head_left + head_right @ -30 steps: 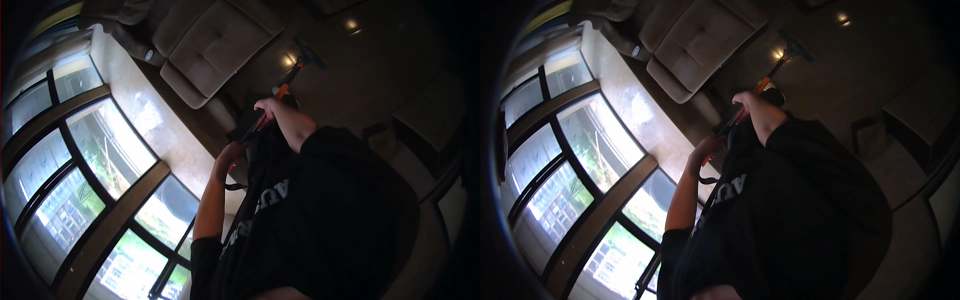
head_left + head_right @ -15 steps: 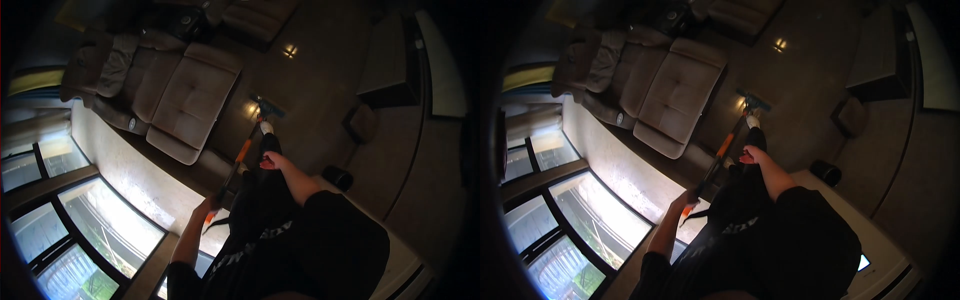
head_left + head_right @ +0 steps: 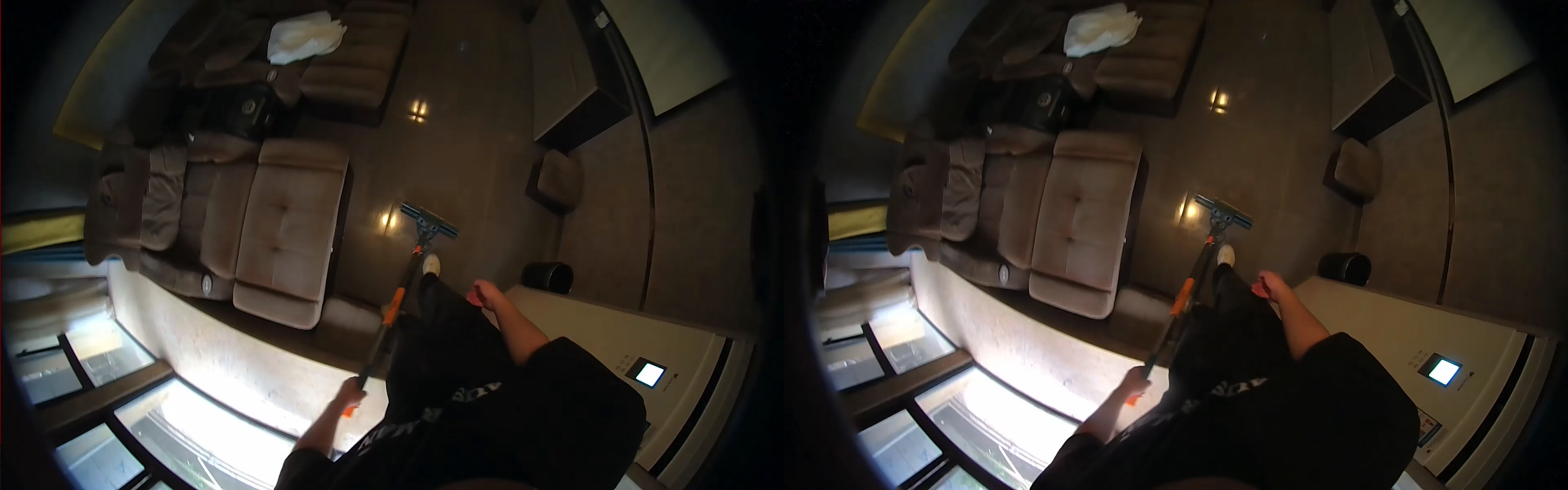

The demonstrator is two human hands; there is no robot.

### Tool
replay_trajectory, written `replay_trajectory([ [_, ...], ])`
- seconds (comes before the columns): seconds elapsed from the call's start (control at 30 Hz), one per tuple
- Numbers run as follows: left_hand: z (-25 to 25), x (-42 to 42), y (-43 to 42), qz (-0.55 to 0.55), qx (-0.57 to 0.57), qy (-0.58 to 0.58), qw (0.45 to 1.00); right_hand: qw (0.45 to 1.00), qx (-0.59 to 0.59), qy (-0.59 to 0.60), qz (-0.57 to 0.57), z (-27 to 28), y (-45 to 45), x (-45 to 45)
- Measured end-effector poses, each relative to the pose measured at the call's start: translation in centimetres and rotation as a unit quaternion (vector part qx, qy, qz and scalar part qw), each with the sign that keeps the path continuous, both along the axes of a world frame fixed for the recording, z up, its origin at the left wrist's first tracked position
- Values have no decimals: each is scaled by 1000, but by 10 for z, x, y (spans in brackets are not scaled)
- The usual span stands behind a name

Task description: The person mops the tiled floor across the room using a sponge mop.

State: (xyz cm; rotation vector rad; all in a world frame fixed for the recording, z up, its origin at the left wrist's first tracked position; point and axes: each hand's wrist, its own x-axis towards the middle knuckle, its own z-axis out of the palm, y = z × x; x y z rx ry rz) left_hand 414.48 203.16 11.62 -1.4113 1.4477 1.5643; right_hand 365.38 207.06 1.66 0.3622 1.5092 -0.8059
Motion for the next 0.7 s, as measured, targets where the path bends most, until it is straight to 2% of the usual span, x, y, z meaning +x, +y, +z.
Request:
replay_trajectory([
  [0.03,-12,-21,-2,18,-30,27,999,1000,7,26,-8,7,15,-4],
  [0.07,-14,-67,-17,-69,-143,55,986,999,22,35,-9,14,26,-16],
  [0.1,-51,-97,-29,-40,-109,64,991,998,37,43,-10,20,34,-26],
  [0.13,-93,-128,-52,58,-51,96,992,998,38,33,-26,18,37,-29],
  [0.17,-83,-184,-75,129,-36,101,986,998,48,27,-35,13,50,-36],
  [0.2,-94,-236,-102,79,-50,90,991,998,54,22,-39,8,56,-46],
  [0.23,-76,-281,-119,141,-11,119,983,998,46,33,-18,5,67,-53],
  [0.3,-89,-355,-133,209,28,144,967,998,29,55,24,6,90,-62],
  [0.4,-107,-435,-150,268,29,135,954,998,43,38,-30,46,79,-58],
  [0.5,-94,-504,-172,245,20,148,958,990,77,49,-109,50,78,-87],
  [0.53,-104,-535,-177,246,8,127,961,990,64,19,-121,23,95,-110],
  [0.63,-103,-590,-199,290,25,149,945,974,96,53,-197,15,99,-123],
  [0.7,-110,-631,-227,243,-10,134,961,964,90,46,-246,21,92,-133],
])
